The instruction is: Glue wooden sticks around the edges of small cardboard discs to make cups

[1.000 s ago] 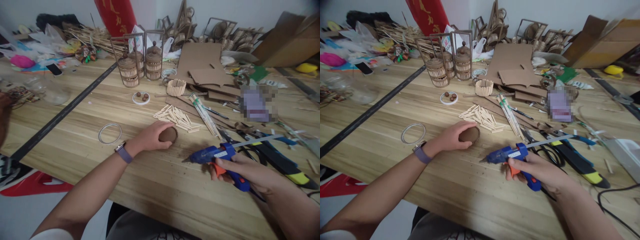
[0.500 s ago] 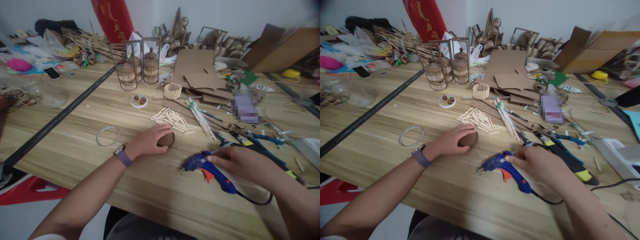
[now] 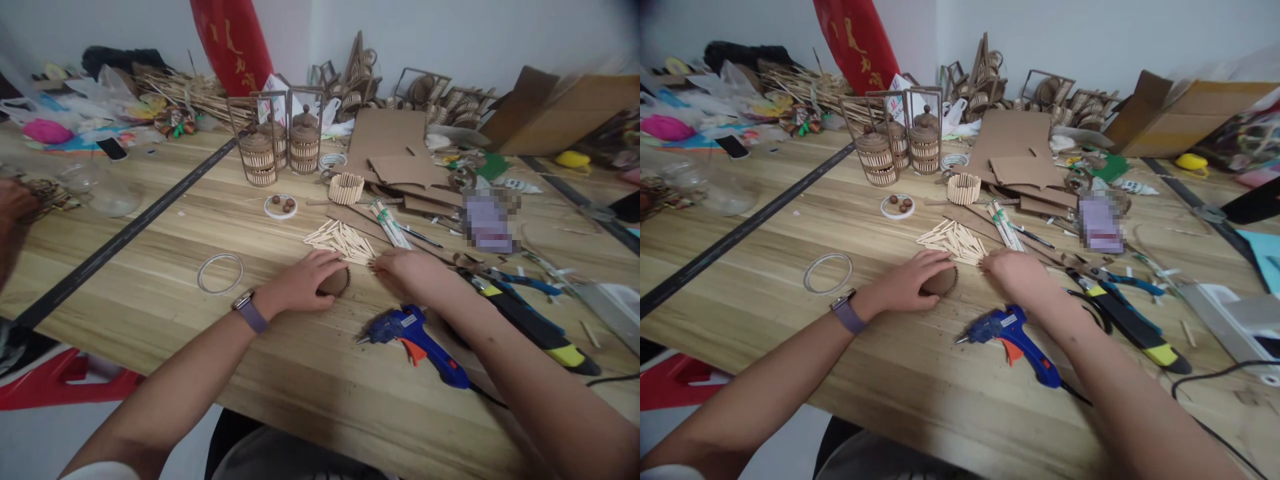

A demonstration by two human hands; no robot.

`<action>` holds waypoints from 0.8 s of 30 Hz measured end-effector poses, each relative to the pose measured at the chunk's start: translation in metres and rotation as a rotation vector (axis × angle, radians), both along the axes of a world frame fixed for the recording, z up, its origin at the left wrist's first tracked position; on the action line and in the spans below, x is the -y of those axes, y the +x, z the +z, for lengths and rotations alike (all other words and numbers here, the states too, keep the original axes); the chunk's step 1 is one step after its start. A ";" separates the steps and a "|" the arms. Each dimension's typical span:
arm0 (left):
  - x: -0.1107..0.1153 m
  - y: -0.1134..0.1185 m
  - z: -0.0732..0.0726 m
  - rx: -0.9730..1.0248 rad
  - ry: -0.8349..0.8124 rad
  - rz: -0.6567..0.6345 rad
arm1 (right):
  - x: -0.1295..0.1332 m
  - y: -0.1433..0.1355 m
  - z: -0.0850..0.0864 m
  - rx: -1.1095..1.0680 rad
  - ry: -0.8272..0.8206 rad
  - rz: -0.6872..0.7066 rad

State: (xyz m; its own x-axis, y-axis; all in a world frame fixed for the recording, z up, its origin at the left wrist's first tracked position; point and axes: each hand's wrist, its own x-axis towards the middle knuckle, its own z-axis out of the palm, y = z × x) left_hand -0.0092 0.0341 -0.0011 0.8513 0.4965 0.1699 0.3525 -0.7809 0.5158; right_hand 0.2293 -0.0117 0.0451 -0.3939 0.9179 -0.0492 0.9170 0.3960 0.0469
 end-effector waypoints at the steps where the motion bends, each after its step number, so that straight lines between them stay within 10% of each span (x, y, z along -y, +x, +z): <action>1: 0.000 0.000 0.000 0.007 -0.004 0.000 | -0.001 0.000 -0.001 0.012 -0.015 0.002; 9: -0.001 0.000 -0.002 0.014 -0.016 0.006 | 0.004 -0.002 0.002 -0.041 -0.071 -0.073; 18: -0.002 0.000 -0.003 0.047 -0.011 0.016 | 0.026 -0.031 0.016 -0.777 -0.357 -0.149; 24: -0.003 0.001 -0.003 0.061 -0.018 0.000 | 0.028 -0.042 0.005 -0.748 -0.335 -0.160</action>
